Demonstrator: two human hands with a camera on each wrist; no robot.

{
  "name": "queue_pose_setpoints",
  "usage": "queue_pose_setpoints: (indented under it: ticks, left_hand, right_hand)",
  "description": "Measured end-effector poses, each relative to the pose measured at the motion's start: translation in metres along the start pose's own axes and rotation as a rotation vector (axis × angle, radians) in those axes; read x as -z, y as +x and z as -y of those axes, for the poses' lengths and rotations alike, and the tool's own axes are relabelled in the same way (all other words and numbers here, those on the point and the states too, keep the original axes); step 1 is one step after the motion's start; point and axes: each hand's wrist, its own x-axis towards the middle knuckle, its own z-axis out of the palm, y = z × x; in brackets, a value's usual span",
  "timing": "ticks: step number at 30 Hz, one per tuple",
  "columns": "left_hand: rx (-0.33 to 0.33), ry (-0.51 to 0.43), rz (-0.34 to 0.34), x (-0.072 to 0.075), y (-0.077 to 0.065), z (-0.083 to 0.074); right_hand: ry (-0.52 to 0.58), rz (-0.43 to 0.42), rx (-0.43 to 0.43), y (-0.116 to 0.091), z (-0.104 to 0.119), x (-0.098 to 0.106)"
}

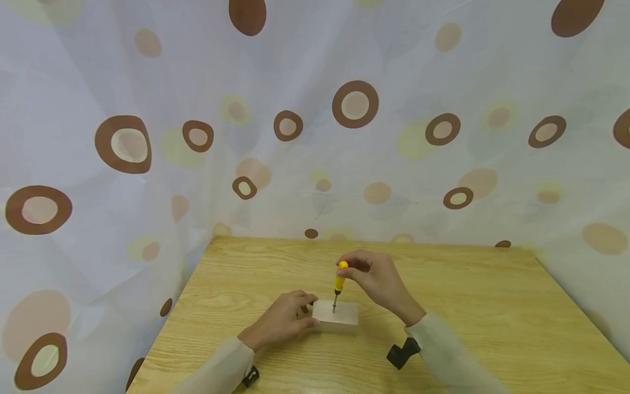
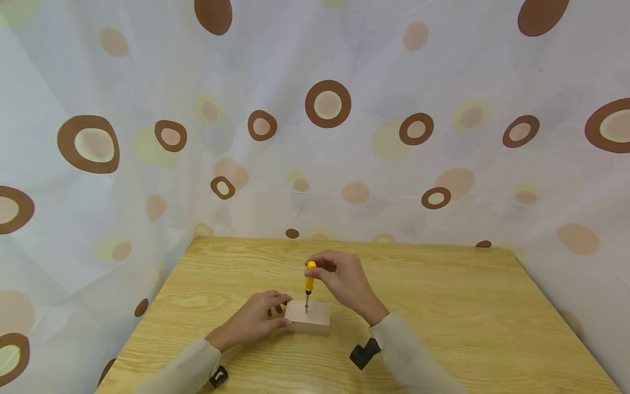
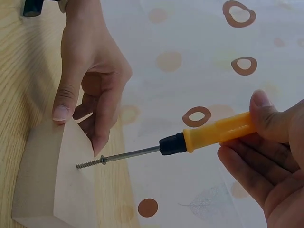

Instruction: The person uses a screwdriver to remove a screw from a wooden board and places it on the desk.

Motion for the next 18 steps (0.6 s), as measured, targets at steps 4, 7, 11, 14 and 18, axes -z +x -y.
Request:
queue_pose_setpoints:
  ticks: [4,7,11,14,18]
  left_hand:
    - [0.006,-0.001,0.002,0.0,0.0002,-0.0011]
    - [0.007,0.002,0.001,0.0003,-0.0002,-0.001]
    - [-0.001,0.009,-0.001,0.0009,-0.0006,-0.0011]
    - [-0.008,0.012,-0.003,0.0008,-0.0003,-0.001]
    - [-0.009,0.003,-0.003,0.0001,0.0001,-0.0007]
  right_hand:
    - [0.047,0.063,0.022,-0.0004,-0.002,0.0041]
    - [0.016,0.061,0.052,-0.0006,-0.0023,0.0029]
    - [-0.047,0.007,0.096,-0.0008,-0.0013,-0.0018]
    - [-0.073,-0.021,0.131,-0.0006,-0.0016,-0.0031]
    - [-0.062,0.023,0.142,0.0007,-0.0018,-0.0005]
